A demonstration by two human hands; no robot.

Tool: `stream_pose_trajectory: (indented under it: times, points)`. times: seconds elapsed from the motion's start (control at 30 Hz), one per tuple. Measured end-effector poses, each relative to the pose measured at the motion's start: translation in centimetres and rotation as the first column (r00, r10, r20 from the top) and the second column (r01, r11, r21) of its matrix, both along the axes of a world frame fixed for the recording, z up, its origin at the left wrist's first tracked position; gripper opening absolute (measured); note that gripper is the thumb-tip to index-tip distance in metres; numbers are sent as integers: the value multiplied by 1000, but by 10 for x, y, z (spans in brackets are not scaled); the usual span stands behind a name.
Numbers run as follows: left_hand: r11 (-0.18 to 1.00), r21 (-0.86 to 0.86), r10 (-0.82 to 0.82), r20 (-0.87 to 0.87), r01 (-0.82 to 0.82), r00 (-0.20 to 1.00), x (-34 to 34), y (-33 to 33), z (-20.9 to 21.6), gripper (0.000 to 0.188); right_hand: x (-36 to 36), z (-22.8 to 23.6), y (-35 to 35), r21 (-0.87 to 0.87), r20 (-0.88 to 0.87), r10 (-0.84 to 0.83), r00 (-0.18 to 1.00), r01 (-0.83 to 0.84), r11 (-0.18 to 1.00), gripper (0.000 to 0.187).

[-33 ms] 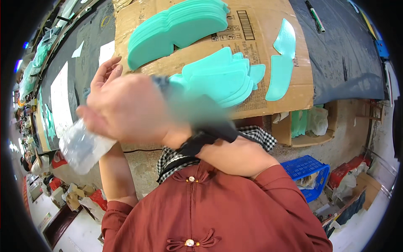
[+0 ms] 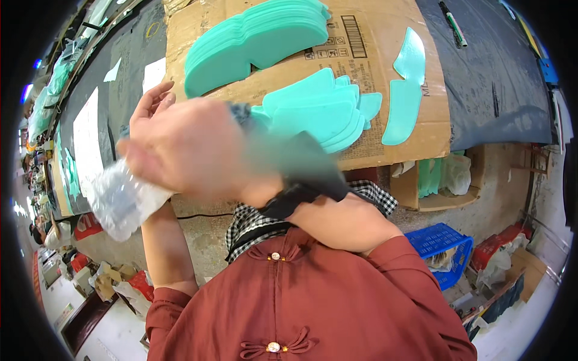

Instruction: Applying glue from a plastic bottle to green foam shoe components on a workbench.

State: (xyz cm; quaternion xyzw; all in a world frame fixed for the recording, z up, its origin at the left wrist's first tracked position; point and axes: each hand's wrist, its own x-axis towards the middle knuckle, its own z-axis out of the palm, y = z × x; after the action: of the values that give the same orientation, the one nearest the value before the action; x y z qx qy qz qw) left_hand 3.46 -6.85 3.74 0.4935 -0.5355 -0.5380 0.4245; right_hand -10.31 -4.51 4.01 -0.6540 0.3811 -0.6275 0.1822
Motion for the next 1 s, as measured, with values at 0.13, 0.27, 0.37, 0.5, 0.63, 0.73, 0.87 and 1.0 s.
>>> stream_pose_trajectory:
  times: [0.13, 0.27, 0.37, 0.5, 0.63, 0.73, 0.87, 1.0]
  points:
    - [992, -23, 117, -160, -122, 980, -11, 3, -10, 37, -4, 16, 6, 37, 237, 50, 970, -61, 997, 38]
    - [935, -276, 268, 137, -223, 954, -21, 2, -16, 50, -2, 8, 12, 12, 321, 94, 942, -103, 995, 35]
    - [986, -44, 168, 155, -163, 974, -13, -17, -14, 44, -33, -1, -8, -36, 134, 10, 991, -5, 999, 33]
    - [965, -149, 228, 81, -214, 970, -33, -19, -32, 43, -40, -2, -18, -176, 241, -77, 967, 122, 977, 35]
    - [951, -208, 271, 205, -228, 941, -27, -28, -33, 45, -18, 16, 12, 16, 326, 145, 934, -159, 987, 27]
    - [952, -304, 143, 493, 16, 858, -9, -43, -42, 48, -42, -10, -3, -192, 174, -149, 973, 182, 965, 26]
    - [907, 305, 329, -87, -289, 940, -24, -34, -24, 55, -97, -49, -14, -312, 182, -171, 968, 222, 924, 28]
    - [949, -307, 184, 732, 76, 656, -29, -39, -19, 55, -130, -64, -11, -371, 192, -550, 813, 579, 726, 39]
